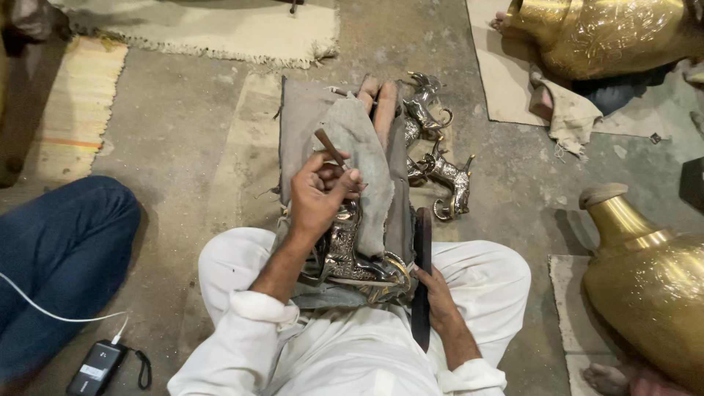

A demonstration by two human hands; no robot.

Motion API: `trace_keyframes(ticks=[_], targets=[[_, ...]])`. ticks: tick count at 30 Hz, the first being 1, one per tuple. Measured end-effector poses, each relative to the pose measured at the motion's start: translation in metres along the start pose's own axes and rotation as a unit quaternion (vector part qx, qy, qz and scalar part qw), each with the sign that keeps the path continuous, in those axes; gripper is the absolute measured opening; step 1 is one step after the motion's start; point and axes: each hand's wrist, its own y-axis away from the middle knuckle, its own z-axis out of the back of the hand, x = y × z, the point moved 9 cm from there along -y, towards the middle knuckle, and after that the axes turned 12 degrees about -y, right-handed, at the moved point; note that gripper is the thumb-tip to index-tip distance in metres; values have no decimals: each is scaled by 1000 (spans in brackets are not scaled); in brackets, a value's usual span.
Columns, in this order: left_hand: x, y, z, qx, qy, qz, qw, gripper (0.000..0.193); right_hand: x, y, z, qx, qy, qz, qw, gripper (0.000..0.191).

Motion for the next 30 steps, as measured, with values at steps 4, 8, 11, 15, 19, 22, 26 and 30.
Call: trace_keyframes(ticks=[4,8,11,15,19,22,26,30], targets=[[-1,7,16,-2,-12,33,999,35,-1,0,5,-12,-12,9,1000,31],[-10,20,17,13,-21,34,999,37,1,-6,8,5,-5,10,1000,31],[-29,27,12,15,-161,-37,986,33,11,-11,13,14,-25,3,1000,36],[-44,34,2,9,-246,-100,964,27,39,-14,24,39,-10,-7,999,47],[-47,38,-5,-13,-343,-147,928,29,92,-13,11,80,195,80,974,52],[-48,43,-8,-20,-378,-182,907,32,138,1,-23,99,363,213,902,49],[-48,46,-11,-21,-399,-201,894,35,205,48,-96,81,445,435,778,39],[-49,49,-15,-12,-432,-194,881,29,235,104,-179,122,650,563,497,46]])
